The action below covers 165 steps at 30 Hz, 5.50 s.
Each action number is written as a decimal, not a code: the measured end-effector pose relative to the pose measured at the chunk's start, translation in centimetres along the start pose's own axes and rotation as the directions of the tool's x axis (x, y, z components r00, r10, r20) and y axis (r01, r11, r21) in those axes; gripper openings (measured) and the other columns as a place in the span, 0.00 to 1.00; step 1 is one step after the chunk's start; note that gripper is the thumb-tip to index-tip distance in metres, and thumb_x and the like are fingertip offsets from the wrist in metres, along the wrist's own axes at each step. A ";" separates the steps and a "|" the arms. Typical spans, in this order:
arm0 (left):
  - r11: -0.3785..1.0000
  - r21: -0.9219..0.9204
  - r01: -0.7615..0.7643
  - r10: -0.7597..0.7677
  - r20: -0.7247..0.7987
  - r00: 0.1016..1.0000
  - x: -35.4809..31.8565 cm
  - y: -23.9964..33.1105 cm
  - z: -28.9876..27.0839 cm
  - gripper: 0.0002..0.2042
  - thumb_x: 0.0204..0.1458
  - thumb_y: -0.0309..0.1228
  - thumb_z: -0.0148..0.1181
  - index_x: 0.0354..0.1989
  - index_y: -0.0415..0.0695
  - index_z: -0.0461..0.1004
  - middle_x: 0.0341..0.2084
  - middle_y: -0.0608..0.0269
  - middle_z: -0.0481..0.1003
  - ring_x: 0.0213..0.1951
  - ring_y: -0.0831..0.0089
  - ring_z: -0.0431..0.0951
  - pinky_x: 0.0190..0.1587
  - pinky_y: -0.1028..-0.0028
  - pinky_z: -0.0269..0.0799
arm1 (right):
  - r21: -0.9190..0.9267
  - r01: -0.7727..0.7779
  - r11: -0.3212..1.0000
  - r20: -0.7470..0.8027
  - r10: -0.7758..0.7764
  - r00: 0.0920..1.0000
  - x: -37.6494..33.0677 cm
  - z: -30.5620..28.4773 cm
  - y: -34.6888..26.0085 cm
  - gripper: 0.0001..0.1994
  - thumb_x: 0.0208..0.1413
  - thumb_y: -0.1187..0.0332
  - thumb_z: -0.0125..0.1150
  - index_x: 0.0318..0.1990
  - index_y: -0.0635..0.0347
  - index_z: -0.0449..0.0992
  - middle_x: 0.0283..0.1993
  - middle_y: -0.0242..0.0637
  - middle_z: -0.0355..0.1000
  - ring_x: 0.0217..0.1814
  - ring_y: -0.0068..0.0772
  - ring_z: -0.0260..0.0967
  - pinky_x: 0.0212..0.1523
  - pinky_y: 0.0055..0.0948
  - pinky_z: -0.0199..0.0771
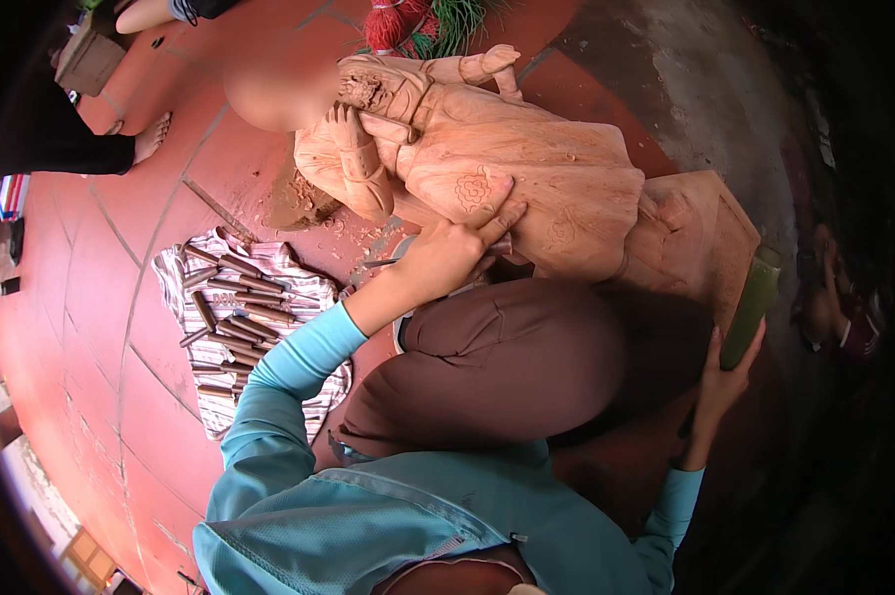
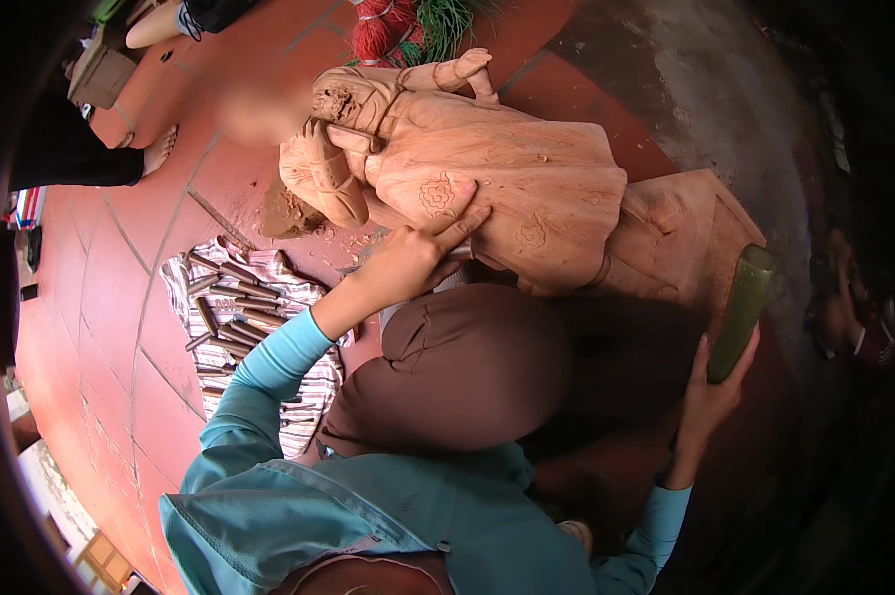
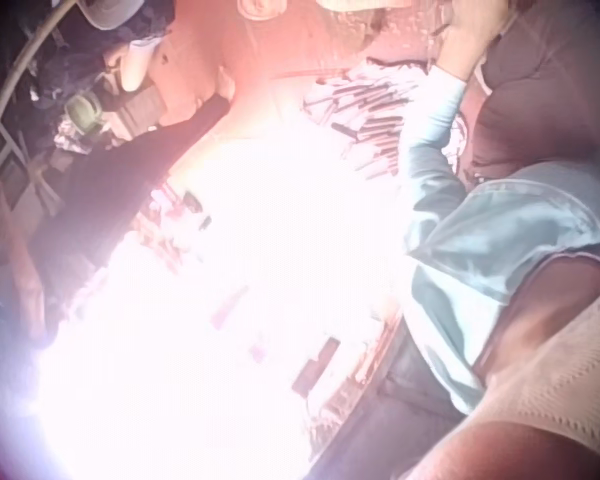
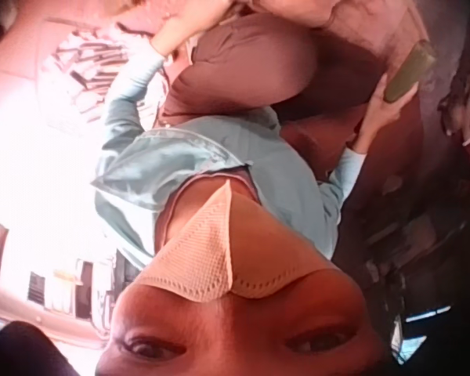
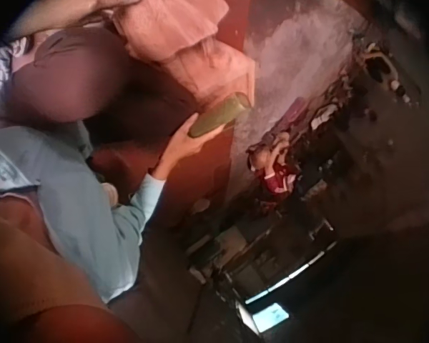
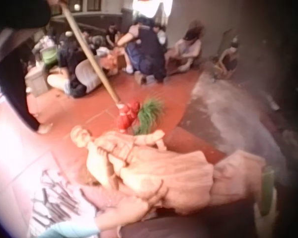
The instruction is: The person carves a wooden statue of a seated figure using a chisel and a mallet. They repeatedly strike the chisel to shape the wood and refine details on the statue's torso and base.
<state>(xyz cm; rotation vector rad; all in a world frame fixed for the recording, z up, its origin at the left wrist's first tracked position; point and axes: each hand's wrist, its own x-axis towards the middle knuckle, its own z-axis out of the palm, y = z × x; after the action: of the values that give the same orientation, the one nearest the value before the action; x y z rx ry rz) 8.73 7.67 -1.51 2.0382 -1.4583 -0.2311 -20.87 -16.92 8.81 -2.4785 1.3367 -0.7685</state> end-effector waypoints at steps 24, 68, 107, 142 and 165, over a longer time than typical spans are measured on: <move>0.496 -0.844 -0.204 -0.576 -0.496 0.650 6.4 -1.8 -8.9 0.15 0.57 0.35 0.62 0.22 0.44 0.67 0.11 0.69 0.67 0.11 0.83 0.63 0.14 0.81 0.57 | -0.012 0.014 1.000 -0.024 -0.014 1.000 0.2 0.2 -0.1 0.32 0.56 0.71 0.64 0.68 0.50 0.58 0.63 0.45 0.67 0.63 0.39 0.67 0.58 0.34 0.67; 0.231 -0.908 -0.350 -0.630 -0.414 0.657 13.7 -5.7 -4.3 0.11 0.59 0.35 0.53 0.34 0.39 0.66 0.12 0.67 0.57 0.11 0.78 0.57 0.14 0.78 0.51 | -0.026 0.030 0.999 -0.017 -0.031 0.999 0.6 0.4 -0.3 0.33 0.55 0.74 0.64 0.68 0.51 0.59 0.64 0.45 0.65 0.64 0.38 0.66 0.59 0.34 0.67; 0.412 -0.869 0.274 -0.300 0.154 0.941 18.4 -1.0 -1.1 0.13 0.56 0.39 0.58 0.28 0.41 0.70 0.14 0.72 0.63 0.14 0.85 0.60 0.16 0.81 0.55 | -0.010 0.030 0.999 -0.048 -0.031 0.998 0.4 0.3 0.5 0.32 0.54 0.74 0.65 0.66 0.55 0.60 0.60 0.50 0.68 0.60 0.46 0.70 0.53 0.38 0.72; 0.292 -0.955 0.059 -0.428 -0.075 0.901 17.1 -2.8 -4.0 0.14 0.61 0.39 0.52 0.38 0.37 0.70 0.13 0.70 0.59 0.11 0.80 0.59 0.14 0.81 0.52 | -0.013 0.015 1.000 -0.056 -0.016 0.998 0.5 0.5 1.0 0.33 0.53 0.73 0.66 0.67 0.54 0.60 0.60 0.47 0.69 0.57 0.41 0.72 0.52 0.36 0.73; 0.924 0.379 -0.043 0.023 0.056 0.998 0.1 -1.3 -1.7 0.35 0.53 0.40 0.60 0.69 0.47 0.55 0.69 0.63 0.56 0.23 0.71 0.79 0.24 0.75 0.76 | -0.015 -0.002 1.000 -0.046 0.002 0.999 0.5 0.4 0.9 0.33 0.53 0.74 0.65 0.67 0.54 0.60 0.61 0.48 0.68 0.59 0.43 0.71 0.54 0.36 0.72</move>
<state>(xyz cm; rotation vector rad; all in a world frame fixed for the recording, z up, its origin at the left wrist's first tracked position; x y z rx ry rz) 10.59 8.53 -0.87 2.3230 -1.6711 0.0196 -21.06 -17.89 8.25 -2.4852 1.3650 -0.8226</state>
